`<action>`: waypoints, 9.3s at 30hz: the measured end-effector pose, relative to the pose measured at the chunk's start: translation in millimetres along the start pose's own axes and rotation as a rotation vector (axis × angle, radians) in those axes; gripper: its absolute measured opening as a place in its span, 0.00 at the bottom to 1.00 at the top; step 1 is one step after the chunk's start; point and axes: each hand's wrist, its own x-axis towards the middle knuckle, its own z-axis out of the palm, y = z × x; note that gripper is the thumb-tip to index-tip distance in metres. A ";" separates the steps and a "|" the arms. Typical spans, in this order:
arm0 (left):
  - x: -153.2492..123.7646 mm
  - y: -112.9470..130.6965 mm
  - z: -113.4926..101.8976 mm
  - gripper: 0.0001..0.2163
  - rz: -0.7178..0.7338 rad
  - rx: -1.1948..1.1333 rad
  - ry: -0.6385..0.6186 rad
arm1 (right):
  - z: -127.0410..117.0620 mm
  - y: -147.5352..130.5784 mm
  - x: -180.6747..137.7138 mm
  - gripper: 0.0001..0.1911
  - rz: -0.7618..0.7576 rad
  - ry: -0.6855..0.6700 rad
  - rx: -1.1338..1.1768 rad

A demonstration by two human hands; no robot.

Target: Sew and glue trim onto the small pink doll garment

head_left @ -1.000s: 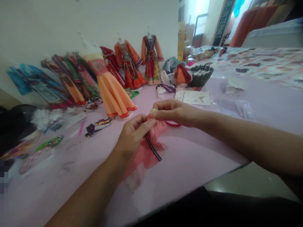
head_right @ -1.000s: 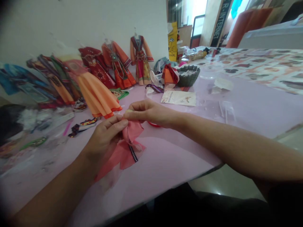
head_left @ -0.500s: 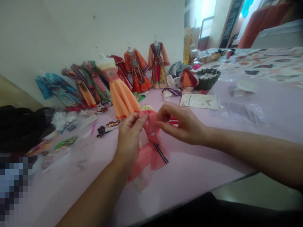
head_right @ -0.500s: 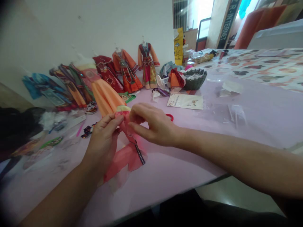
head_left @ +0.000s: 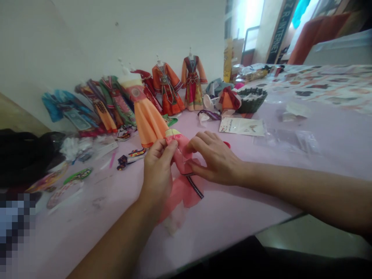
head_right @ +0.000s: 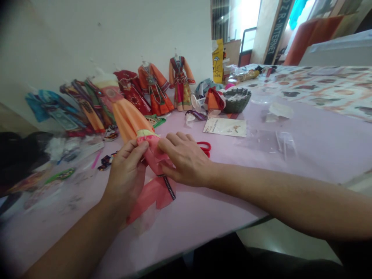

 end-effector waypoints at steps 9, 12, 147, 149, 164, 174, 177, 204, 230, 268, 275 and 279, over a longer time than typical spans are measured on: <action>-1.6 -0.3 -0.4 0.03 -0.079 -0.084 -0.039 | -0.8 4.1 0.4 0.06 -0.025 0.029 -0.092; -2.1 -0.6 -0.9 0.03 -0.108 -0.097 -0.052 | -0.9 3.8 0.3 0.08 -0.043 0.049 -0.085; -18.6 -15.8 2.7 0.10 -0.149 0.654 -0.243 | -26.3 52.6 21.5 0.06 0.700 -0.185 1.315; -18.7 -16.3 2.3 0.10 -0.137 0.660 -0.230 | -24.7 51.3 21.1 0.06 0.713 -0.192 1.335; -18.3 -4.2 -4.6 0.02 0.056 0.621 -0.245 | -25.8 61.1 19.4 0.11 0.723 -0.312 1.357; -23.7 -3.7 -4.9 0.04 0.071 0.754 -0.462 | -38.5 51.6 18.2 0.17 0.590 -0.500 1.019; -24.3 -4.3 -5.5 0.05 0.078 0.767 -0.514 | -38.9 52.8 19.1 0.14 0.588 -0.534 1.035; -26.8 -3.0 -2.9 0.05 0.174 0.852 -0.463 | -25.9 42.0 14.8 0.05 0.616 -0.484 0.982; -27.2 -2.3 -1.2 0.05 -0.054 0.626 -0.363 | -25.9 44.2 15.8 0.05 0.684 -0.429 0.982; -24.7 -6.9 -2.0 0.09 -0.057 0.705 -0.264 | -16.3 48.7 14.5 0.11 0.702 -0.382 1.092; -25.2 -6.8 -3.6 0.02 0.159 0.811 -0.329 | -17.0 44.5 15.4 0.09 0.699 -0.376 1.055; -28.6 -4.4 -0.7 0.04 0.285 0.819 -0.382 | -16.4 43.1 15.1 0.10 0.712 -0.381 1.031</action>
